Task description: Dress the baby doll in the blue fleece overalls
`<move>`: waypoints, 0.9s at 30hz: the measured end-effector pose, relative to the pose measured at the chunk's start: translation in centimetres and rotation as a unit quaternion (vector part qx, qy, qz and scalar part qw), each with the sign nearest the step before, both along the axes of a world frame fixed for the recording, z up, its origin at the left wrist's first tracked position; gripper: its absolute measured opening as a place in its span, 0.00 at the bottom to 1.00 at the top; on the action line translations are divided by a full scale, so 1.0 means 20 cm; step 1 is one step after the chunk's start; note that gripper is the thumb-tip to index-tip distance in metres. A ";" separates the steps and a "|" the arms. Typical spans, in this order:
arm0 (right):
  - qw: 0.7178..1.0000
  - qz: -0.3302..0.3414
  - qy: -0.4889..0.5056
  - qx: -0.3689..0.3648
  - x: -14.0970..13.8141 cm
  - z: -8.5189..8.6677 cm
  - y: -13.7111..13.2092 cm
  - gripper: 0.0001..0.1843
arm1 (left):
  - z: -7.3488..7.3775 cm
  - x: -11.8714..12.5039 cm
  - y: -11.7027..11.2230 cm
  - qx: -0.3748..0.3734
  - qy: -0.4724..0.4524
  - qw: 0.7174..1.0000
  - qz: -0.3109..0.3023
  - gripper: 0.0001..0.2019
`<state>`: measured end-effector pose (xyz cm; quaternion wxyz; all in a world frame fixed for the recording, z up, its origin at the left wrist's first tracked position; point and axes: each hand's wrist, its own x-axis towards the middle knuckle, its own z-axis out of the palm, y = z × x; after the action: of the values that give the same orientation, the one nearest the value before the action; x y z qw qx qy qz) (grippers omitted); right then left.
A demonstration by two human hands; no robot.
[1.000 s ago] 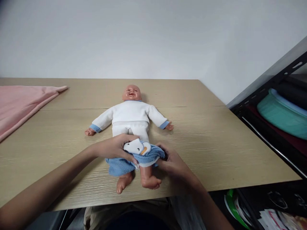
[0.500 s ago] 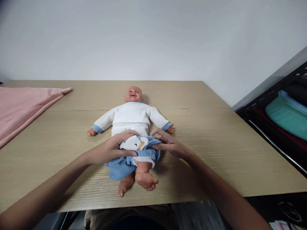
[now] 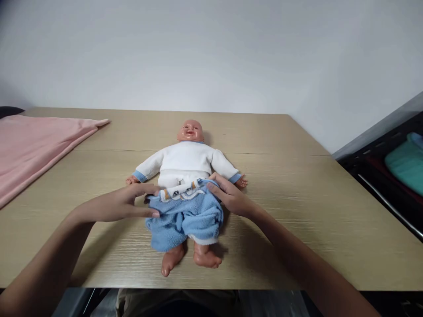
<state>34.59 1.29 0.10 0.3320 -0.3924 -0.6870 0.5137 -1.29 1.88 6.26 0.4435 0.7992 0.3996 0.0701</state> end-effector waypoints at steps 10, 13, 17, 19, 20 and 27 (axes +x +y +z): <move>0.981 -0.162 -0.015 0.105 -0.11 -0.02 0.09 0.19 | -0.17 0.10 0.09 0.177 -0.115 0.967 0.141 0.13; 0.971 -0.201 -0.035 0.124 -0.16 -0.04 0.18 0.18 | -0.23 0.12 0.18 0.165 -0.118 0.959 0.198 0.15; 0.951 -0.216 -0.101 0.198 -0.20 -0.02 0.24 0.15 | -0.28 0.13 0.31 0.121 -0.168 0.957 0.204 0.18; 0.936 -0.236 -0.106 0.239 -0.19 0.00 0.25 0.13 | -0.29 0.14 0.32 0.151 -0.168 0.951 0.213 0.18; 0.930 -0.248 -0.103 0.250 -0.19 0.00 0.25 0.13 | -0.29 0.14 0.31 0.181 -0.169 0.943 0.221 0.18; 0.938 -0.271 -0.101 0.190 -0.19 -0.07 0.40 0.16 | -0.40 0.22 0.35 0.154 -0.223 0.920 0.283 0.15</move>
<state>30.80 9.22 -1.30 0.4560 -0.5432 -0.6693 0.2213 3.14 8.89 -1.73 0.3541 0.6751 0.4838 0.4299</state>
